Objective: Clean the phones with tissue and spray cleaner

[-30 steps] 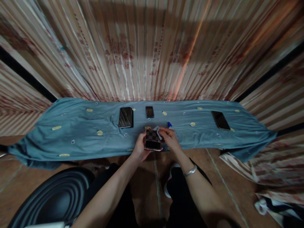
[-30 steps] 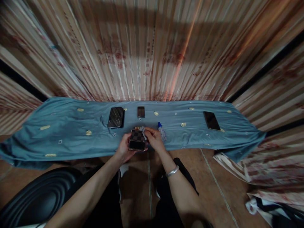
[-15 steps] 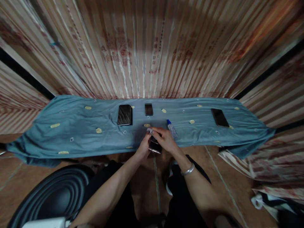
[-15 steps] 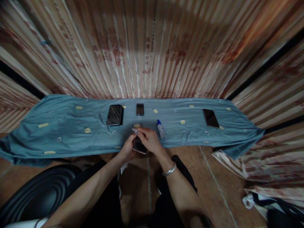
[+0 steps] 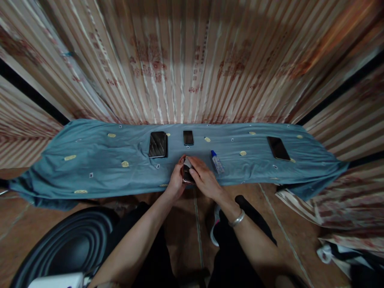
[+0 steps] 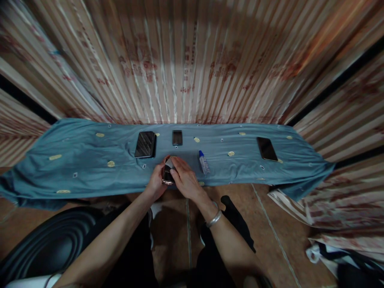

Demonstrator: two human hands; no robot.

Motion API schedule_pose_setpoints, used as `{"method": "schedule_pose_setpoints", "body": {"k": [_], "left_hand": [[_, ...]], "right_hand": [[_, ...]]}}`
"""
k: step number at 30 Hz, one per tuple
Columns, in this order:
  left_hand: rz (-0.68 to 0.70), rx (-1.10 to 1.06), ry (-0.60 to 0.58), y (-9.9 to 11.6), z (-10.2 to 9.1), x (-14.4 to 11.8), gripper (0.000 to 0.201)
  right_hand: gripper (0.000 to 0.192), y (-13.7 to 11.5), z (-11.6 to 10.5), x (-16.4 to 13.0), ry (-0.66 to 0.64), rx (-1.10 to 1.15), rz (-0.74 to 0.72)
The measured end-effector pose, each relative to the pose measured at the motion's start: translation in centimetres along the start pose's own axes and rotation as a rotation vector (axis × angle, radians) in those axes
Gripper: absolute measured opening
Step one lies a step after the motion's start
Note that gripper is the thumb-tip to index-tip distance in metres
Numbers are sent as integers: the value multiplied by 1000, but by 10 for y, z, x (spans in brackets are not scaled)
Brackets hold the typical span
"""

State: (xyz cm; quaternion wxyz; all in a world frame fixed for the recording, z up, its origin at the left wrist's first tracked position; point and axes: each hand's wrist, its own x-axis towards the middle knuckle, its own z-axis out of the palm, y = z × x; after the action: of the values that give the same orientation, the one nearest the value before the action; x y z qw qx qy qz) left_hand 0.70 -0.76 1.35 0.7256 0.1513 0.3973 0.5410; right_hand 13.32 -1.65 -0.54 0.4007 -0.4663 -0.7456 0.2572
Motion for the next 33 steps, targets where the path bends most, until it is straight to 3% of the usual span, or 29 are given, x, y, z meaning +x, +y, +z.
{"method": "schedule_pose_setpoints", "body": {"k": [3,7,11,15,23,33], "left_hand": [[46,53,58,-7,-5,7,23],[196,20,6,-11,-10,15,31],[210,-5,53,-5,-17,20,41],[202,5,29,4,-22,19,53],[177,0,-3,13,-18,16,49],[208,-28,72,20,-8,11,42]], "right_hand": [[53,-5,8,-2,-58,-59,-51],[57,-11,15,-5,-97,-85,-102],[56,-16,19,-11,-129,-77,-171],[57,-21,23,-17,-153,-88,-214],[51,-26,23,-20,-95,-148,-258],[42,-14,21,-19,44,-161,-109]]}}
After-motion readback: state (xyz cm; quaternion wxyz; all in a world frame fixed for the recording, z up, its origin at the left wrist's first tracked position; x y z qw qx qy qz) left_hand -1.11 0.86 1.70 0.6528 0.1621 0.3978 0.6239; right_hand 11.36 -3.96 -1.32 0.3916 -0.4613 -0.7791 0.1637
